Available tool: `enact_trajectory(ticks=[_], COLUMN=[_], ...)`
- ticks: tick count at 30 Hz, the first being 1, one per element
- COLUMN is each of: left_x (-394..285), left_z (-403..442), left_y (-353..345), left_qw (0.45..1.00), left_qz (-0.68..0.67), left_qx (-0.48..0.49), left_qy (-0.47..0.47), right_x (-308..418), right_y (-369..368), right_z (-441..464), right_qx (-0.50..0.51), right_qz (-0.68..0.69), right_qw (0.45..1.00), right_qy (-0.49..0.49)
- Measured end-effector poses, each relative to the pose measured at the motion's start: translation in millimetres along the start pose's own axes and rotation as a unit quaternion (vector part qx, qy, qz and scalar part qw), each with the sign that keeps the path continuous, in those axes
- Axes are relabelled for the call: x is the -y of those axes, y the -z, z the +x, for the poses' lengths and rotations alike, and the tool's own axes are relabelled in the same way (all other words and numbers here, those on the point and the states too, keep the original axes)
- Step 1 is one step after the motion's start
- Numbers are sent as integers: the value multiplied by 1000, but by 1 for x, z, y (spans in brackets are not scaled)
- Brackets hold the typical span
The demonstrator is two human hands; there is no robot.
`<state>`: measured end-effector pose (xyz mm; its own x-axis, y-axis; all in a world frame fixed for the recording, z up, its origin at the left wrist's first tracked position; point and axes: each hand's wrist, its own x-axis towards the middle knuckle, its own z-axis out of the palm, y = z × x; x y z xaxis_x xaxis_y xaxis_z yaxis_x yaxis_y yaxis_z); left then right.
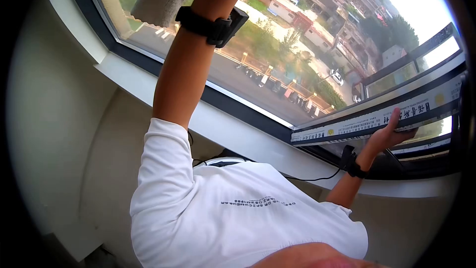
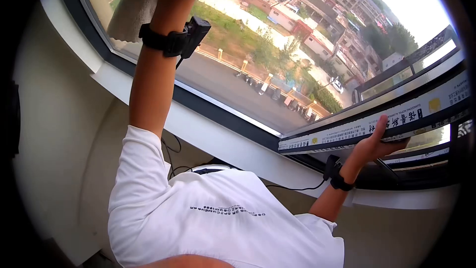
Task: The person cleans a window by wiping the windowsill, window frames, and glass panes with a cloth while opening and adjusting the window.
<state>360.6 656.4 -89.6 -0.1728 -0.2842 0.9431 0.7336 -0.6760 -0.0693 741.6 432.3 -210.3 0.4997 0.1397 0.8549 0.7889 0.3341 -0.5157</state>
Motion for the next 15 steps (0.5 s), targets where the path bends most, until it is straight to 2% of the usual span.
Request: enact_trajectory(ticks=[4,7,8,10,12,13,14,15], left_x=[-31,-68,-84,-113,-135,-147,-160,-174], left_z=[-90,-149,-175,-224,-230,-249,-266,-275], left_y=[14,35,48,71,97,106,113,119], left_qw=[965,969,949,885,877,871,864,865], left_qz=[-195,-171,-216,-312,-223,-238,-255,-249], left_qx=[164,179,219,282,416,415,414,407], left_qy=[65,21,71,199,87,109,130,153], right_x=[6,3,3,26,75,85,83,100], right_y=[-4,7,14,29,43,49,65,68], right_z=[2,6,9,7,8,11,21,23], right_qx=[26,57,71,42,18,41,128,245], right_qz=[12,-44,-55,-143,-227,-125,27,178], right_qw=[999,997,995,988,938,947,941,908], right_qy=[23,-14,-34,45,263,294,311,288])
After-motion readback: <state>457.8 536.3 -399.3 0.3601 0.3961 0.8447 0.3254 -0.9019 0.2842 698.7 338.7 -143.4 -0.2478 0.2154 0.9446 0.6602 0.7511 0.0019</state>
